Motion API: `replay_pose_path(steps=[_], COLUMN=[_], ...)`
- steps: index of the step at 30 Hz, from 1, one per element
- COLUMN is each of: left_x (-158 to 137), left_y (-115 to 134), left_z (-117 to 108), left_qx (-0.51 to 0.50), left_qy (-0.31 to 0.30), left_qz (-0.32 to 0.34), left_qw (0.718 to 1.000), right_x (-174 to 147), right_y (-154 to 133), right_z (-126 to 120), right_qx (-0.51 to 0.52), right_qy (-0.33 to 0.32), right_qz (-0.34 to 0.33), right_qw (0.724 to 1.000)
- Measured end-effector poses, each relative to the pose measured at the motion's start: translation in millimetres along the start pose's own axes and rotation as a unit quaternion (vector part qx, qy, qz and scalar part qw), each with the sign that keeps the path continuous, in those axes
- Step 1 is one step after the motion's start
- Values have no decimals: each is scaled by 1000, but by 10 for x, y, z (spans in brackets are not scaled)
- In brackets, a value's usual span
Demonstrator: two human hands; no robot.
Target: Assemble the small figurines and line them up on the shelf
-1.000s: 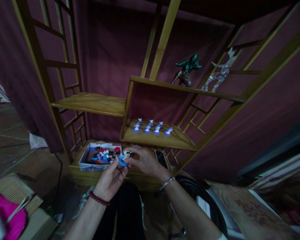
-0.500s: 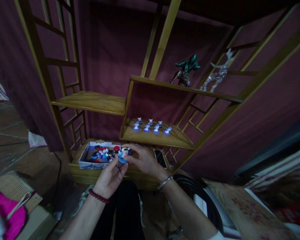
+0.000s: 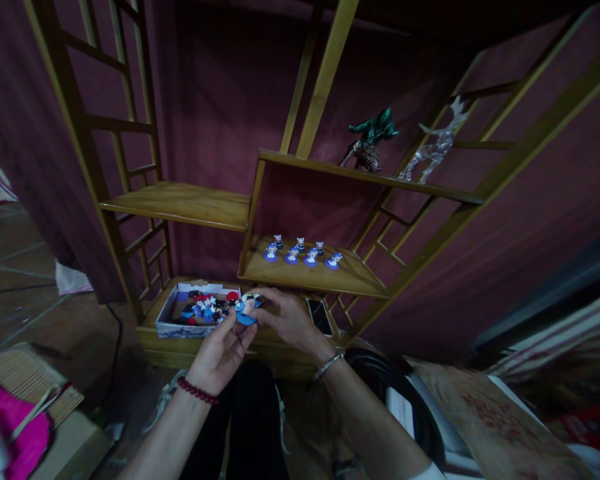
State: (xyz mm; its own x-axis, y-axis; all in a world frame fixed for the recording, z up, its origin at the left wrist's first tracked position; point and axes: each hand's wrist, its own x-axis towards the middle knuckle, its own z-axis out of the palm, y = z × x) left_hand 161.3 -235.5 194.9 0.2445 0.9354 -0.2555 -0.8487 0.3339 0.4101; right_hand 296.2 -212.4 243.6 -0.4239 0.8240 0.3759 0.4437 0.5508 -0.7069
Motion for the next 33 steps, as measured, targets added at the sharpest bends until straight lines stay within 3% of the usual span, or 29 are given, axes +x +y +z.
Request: replay_pose_path(steps=[17, 33], left_x=[25, 67], left_y=[-76, -20], left_z=[-64, 58], left_qx=[14, 35], left_qy=[8, -5], left_qz=[-7, 12], left_qw=[1000, 999], right_x=[-44, -59], right_y=[-31, 91], right_z=[-89, -37], right_qx=[-51, 65], right_qy=[-28, 12], right_qz=[-51, 18], right_qw=[997, 998])
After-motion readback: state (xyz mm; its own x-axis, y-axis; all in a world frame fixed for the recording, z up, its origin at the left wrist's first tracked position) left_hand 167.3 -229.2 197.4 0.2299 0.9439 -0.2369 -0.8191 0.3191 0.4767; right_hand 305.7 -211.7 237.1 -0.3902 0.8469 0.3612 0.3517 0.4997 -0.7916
